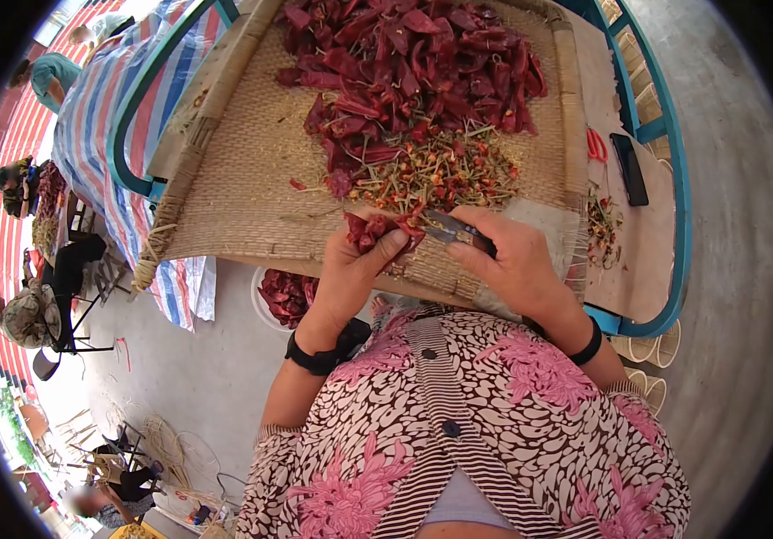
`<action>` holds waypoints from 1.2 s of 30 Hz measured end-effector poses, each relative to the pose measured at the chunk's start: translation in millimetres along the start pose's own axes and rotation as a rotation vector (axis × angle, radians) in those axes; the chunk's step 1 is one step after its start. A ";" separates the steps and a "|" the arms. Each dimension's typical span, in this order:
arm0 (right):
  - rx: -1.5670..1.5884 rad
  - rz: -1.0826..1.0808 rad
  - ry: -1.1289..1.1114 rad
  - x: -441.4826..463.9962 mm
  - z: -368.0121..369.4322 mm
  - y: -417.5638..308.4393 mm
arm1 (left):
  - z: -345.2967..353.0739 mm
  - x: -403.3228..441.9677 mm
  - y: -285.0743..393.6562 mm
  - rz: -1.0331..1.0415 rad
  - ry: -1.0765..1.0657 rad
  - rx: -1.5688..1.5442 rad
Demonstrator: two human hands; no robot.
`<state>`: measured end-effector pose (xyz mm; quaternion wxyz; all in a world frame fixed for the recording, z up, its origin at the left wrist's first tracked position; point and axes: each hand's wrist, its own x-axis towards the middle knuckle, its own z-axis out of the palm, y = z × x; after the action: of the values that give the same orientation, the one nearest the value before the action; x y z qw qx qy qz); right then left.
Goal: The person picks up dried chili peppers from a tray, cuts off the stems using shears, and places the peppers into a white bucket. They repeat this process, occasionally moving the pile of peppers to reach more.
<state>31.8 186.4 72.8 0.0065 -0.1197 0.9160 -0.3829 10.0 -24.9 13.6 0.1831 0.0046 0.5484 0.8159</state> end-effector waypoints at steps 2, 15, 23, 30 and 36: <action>-0.025 -0.029 -0.025 3.4 -1.8 -0.3 | 1.5 -1.3 6.4 0.017 -0.030 0.009; 0.008 -0.102 0.035 5.6 25.1 4.4 | -7.1 -7.5 -2.6 -0.060 -0.013 -0.082; 0.309 -0.110 0.047 4.9 39.6 14.7 | -1.8 -8.8 3.4 -0.092 -0.018 -0.191; 1.226 0.505 -0.287 1.0 28.8 1.7 | -7.4 -4.8 -1.6 0.015 -0.095 -0.216; 1.409 0.592 -0.283 2.5 28.5 2.1 | -10.2 -6.4 -6.5 -0.021 -0.136 -0.319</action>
<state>31.9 167.3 51.4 0.2999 0.1144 0.4406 -0.8384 15.8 -33.7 4.9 0.2268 0.0249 0.3982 0.8885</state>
